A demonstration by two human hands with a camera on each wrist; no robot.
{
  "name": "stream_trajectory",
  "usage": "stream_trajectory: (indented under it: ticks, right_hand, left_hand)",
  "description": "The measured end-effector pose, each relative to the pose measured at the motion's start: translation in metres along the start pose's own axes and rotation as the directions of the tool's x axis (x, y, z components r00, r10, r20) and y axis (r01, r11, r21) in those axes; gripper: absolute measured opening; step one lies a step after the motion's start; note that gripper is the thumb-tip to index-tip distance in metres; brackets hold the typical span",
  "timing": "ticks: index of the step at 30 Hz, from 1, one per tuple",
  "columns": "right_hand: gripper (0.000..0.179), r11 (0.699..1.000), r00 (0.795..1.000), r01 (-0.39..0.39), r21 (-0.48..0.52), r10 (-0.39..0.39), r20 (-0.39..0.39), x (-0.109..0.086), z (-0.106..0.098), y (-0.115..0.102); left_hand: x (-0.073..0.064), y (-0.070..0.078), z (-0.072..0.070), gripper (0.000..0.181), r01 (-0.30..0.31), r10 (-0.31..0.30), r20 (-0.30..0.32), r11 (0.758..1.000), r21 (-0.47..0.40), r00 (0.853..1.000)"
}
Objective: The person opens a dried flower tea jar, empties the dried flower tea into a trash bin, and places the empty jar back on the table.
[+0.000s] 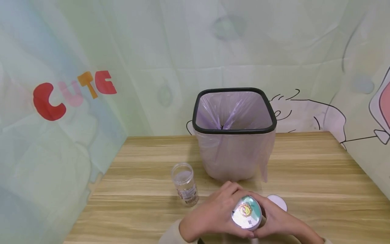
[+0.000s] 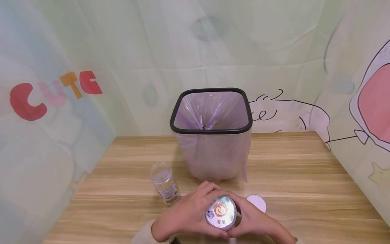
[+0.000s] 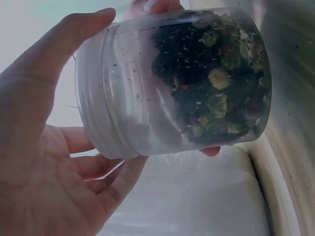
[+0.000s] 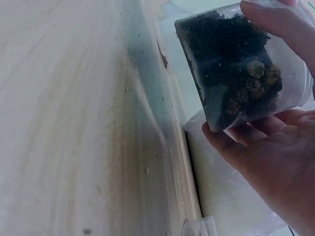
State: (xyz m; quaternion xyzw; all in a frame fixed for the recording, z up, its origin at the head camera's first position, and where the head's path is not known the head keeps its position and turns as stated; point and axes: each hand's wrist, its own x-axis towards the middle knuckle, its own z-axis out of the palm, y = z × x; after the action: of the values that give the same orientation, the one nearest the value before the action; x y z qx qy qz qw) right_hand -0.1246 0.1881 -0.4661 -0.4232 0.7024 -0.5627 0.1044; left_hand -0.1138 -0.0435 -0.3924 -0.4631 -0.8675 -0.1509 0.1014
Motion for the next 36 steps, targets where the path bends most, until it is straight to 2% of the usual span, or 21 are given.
stream_trajectory:
  ticks: [7,18,23,36]
  right_hand:
    - [0.086,0.999,1.000,-0.010,0.042,0.011,-0.012,0.002,0.001,-0.001]
    - [0.088,0.999,0.999,-0.024,-0.023,0.022,-0.047,0.001,0.003,-0.005]
    - [0.090,0.999,0.998,-0.045,-0.025,0.044,-0.052,0.000,0.005,-0.005]
    - [0.088,1.000,0.996,-0.023,-0.004,0.022,-0.081,0.001,0.009,-0.004]
  left_hand:
    - [0.002,-0.003,-0.002,0.089,-0.010,0.010,-0.013,0.999,0.037,1.000]
    - [0.005,-0.008,-0.002,0.089,-0.024,0.025,-0.023,0.997,0.068,0.999]
    - [0.004,-0.010,-0.001,0.087,-0.032,0.033,-0.023,0.998,0.055,0.999]
    - [0.004,-0.012,-0.004,0.085,-0.033,0.035,-0.037,0.999,0.042,0.999]
